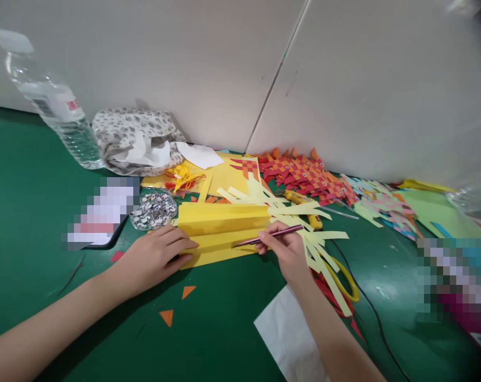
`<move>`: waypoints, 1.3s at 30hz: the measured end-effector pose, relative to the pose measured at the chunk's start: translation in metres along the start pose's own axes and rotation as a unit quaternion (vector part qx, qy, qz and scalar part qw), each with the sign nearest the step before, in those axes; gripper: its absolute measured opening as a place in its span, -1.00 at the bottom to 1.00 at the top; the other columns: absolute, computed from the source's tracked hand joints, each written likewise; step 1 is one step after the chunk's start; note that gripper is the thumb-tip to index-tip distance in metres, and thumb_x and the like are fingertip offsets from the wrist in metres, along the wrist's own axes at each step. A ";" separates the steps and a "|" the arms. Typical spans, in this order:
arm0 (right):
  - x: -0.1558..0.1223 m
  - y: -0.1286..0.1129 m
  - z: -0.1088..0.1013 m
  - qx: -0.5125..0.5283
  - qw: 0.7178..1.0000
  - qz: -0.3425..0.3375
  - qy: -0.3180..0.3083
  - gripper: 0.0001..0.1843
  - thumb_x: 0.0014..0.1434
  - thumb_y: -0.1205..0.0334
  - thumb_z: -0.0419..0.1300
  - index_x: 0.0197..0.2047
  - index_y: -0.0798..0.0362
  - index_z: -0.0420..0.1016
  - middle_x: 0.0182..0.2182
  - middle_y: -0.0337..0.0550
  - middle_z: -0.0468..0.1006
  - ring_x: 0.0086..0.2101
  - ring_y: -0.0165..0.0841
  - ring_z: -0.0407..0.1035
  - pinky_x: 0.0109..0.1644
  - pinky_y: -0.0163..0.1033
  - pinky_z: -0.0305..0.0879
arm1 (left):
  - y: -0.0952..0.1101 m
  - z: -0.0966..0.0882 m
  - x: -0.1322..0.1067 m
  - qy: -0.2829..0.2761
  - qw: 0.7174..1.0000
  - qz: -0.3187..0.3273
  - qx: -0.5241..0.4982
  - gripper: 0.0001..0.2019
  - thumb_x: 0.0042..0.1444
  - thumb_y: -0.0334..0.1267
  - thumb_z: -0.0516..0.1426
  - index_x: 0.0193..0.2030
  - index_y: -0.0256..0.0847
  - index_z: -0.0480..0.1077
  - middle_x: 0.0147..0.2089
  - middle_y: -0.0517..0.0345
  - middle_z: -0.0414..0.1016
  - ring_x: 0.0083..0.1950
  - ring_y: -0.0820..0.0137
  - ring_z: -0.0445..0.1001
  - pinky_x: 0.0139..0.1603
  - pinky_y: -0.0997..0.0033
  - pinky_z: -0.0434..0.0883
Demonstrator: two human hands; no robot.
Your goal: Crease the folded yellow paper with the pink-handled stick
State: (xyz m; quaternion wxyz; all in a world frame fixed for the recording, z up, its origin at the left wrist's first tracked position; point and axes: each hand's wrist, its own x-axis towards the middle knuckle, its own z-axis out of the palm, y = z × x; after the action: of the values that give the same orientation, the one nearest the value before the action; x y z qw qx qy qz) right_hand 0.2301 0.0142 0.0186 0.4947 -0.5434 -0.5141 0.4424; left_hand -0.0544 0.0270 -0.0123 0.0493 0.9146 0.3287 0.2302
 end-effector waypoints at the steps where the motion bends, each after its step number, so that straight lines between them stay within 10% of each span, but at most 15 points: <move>1: 0.000 0.000 -0.002 -0.003 1.000 -0.004 0.001 -0.71 0.01 0.07 0.36 -0.50 0.07 0.40 -0.64 -0.25 0.52 -0.61 -0.46 0.39 -0.50 -0.40 0.31 | 0.000 0.000 0.000 0.000 1.000 0.000 0.000 -0.83 0.30 -0.24 0.02 -0.09 -0.15 0.40 -0.16 0.11 0.51 -0.16 0.30 0.43 -0.18 0.30 0.39; 39: 0.002 0.003 -0.007 -0.013 0.999 -0.019 0.044 -0.75 0.00 0.12 0.33 -0.55 0.04 0.40 -0.68 -0.25 0.49 -0.65 -0.43 0.34 -0.55 -0.34 0.27 | -0.004 -0.008 -0.001 0.017 0.998 0.054 0.019 -0.78 0.29 -0.25 0.04 0.00 -0.20 0.41 -0.13 0.09 0.57 -0.15 0.33 0.52 -0.10 0.30 0.45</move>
State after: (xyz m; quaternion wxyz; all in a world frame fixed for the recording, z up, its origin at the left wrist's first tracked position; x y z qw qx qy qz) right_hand 0.2373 0.0152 0.0169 0.5183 -0.5585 -0.5077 0.4021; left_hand -0.0610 0.0287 -0.0066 0.0140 0.9277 0.2842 0.2416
